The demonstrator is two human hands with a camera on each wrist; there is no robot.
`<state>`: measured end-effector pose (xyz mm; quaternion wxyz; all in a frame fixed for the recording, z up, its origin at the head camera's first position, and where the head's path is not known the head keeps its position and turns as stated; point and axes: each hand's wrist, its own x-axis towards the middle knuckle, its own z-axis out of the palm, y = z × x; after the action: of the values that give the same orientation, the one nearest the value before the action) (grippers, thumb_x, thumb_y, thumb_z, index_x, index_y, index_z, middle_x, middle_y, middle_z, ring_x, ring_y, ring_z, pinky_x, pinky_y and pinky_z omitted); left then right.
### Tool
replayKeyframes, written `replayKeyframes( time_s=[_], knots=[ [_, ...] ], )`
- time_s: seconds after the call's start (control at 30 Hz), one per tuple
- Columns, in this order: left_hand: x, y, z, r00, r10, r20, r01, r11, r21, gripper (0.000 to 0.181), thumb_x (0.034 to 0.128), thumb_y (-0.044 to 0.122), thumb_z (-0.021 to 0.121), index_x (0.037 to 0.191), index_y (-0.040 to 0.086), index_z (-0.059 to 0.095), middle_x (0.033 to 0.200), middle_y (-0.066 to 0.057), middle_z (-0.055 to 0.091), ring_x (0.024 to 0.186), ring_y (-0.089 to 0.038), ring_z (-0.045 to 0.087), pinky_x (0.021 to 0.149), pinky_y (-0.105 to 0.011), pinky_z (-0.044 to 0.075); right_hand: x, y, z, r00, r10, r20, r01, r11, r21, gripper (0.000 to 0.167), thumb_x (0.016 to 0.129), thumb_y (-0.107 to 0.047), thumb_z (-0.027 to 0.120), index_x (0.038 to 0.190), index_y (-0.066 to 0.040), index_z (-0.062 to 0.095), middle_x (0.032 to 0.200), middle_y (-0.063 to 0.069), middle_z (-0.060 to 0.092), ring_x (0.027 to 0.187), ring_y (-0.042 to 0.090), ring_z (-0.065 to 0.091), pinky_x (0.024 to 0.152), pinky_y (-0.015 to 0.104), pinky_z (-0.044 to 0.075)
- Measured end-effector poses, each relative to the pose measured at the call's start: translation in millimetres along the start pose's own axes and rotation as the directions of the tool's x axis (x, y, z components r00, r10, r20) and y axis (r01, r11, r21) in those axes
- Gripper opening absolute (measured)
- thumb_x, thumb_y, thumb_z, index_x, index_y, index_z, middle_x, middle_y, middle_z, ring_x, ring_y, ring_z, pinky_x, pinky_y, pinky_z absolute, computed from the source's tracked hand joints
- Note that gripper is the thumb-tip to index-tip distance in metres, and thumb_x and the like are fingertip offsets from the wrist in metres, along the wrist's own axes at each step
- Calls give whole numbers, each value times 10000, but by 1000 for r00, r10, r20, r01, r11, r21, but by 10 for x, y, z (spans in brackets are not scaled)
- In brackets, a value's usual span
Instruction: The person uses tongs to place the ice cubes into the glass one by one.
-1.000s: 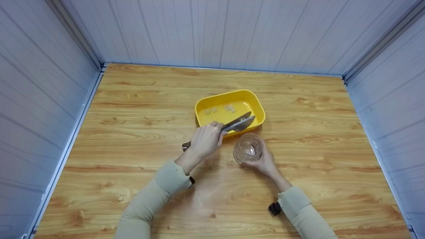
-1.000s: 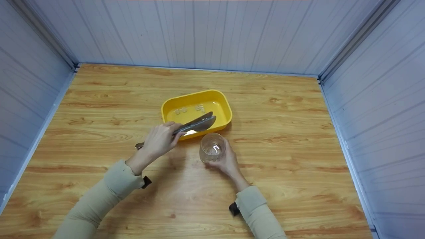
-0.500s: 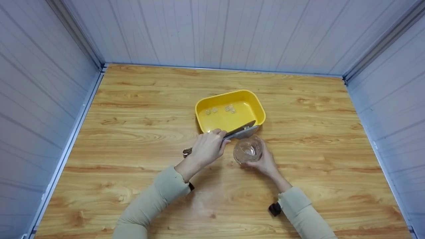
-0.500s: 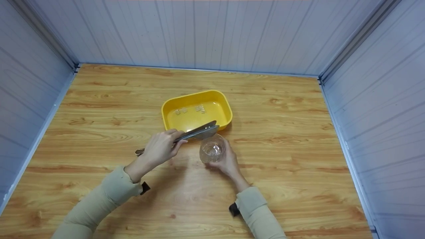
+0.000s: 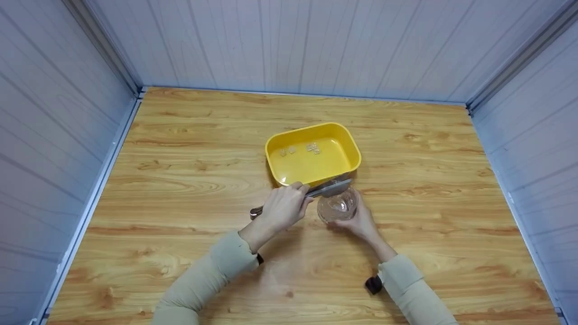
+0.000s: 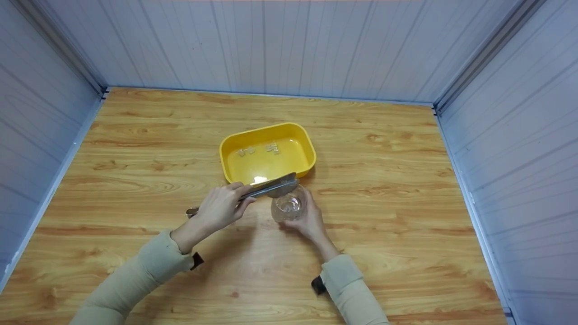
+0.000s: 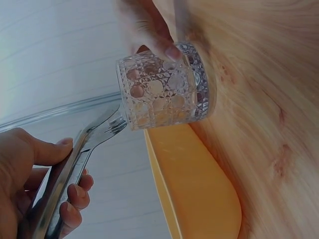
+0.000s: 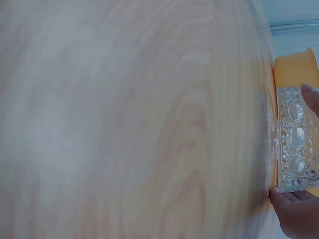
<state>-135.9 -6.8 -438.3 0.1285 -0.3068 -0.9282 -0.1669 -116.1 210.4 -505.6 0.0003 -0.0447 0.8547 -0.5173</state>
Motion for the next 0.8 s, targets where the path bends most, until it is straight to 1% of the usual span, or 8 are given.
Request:
replayKeyframes(
  time_s=[0.13, 0.2, 0.37, 0.43, 0.5, 0.6, 0.63, 0.8],
  knots=[
    [-6, 8, 7, 1000, 2, 5, -2, 1000, -9, 164, 826, 229, 594, 830, 65, 591, 719, -29, 569, 561, -195, 561, 461, -318, 431, 1, 15, 4, 1000, -6, -1, 6, 1000, 2, 867, 561, 29, 786, 1283, 71, 310, 1253, 260, 413, 1157, 371, 390, 977, 426, 274],
    [-10, 9, 11, 1000, 0, 4, 0, 1000, -10, 166, 823, 232, 597, 836, 67, 592, 723, -29, 571, 562, -197, 562, 461, -324, 431, 1, 33, 8, 1000, -24, -5, 23, 1000, -10, 865, 557, 28, 786, 1275, 81, 308, 1240, 273, 416, 1145, 389, 393, 967, 446, 282],
    [-18, 11, 12, 1000, -5, 11, 5, 1000, -16, 178, 817, 241, 599, 853, 66, 594, 735, -31, 576, 561, -195, 558, 457, -320, 426, 50, 285, 39, 999, -30, -12, 29, 999, -44, 910, 540, -37, 819, 1288, 46, 308, 1243, 248, 428, 1142, 368, 405, 963, 448, 289],
    [-19, 8, 11, 1000, -6, 12, 6, 1000, -21, 186, 815, 241, 600, 866, 62, 600, 743, -34, 579, 563, -193, 558, 459, -319, 427, 73, 399, 52, 1000, -17, -12, 16, 999, -40, 925, 534, -70, 832, 1297, 13, 316, 1255, 215, 434, 1151, 331, 409, 970, 420, 288],
    [-19, 3, 12, 1000, -8, 13, 9, 1000, -25, 193, 813, 240, 598, 882, 60, 603, 750, -35, 579, 567, -192, 557, 461, -318, 428, 80, 432, 56, 1000, -12, -11, 12, 999, -49, 921, 532, -87, 835, 1291, 4, 320, 1250, 198, 443, 1145, 312, 420, 967, 402, 297],
    [-20, -6, 13, 1000, -8, 12, 9, 1000, -28, 204, 813, 244, 594, 892, 57, 602, 745, -36, 569, 566, -190, 552, 464, -318, 430, 77, 418, 57, 1000, -19, -15, 19, 999, -40, 921, 534, -86, 836, 1295, -9, 324, 1248, 189, 450, 1140, 305, 426, 963, 394, 301],
    [-20, -10, 14, 1000, -8, 10, 8, 1000, -25, 203, 813, 245, 591, 889, 57, 601, 739, -35, 565, 563, -191, 551, 460, -317, 430, 72, 393, 55, 999, -27, -19, 26, 999, -35, 920, 531, -71, 835, 1294, -1, 325, 1242, 200, 453, 1134, 319, 428, 961, 408, 300],
    [-16, -27, 14, 1000, -6, 0, 6, 1000, -8, 215, 809, 250, 585, 886, 49, 597, 722, -37, 551, 538, -191, 542, 446, -314, 425, 12, 118, 26, 998, -50, -28, 50, 999, -2, 889, 531, 19, 808, 1274, 62, 322, 1219, 256, 444, 1126, 393, 410, 956, 455, 288]
  ],
)
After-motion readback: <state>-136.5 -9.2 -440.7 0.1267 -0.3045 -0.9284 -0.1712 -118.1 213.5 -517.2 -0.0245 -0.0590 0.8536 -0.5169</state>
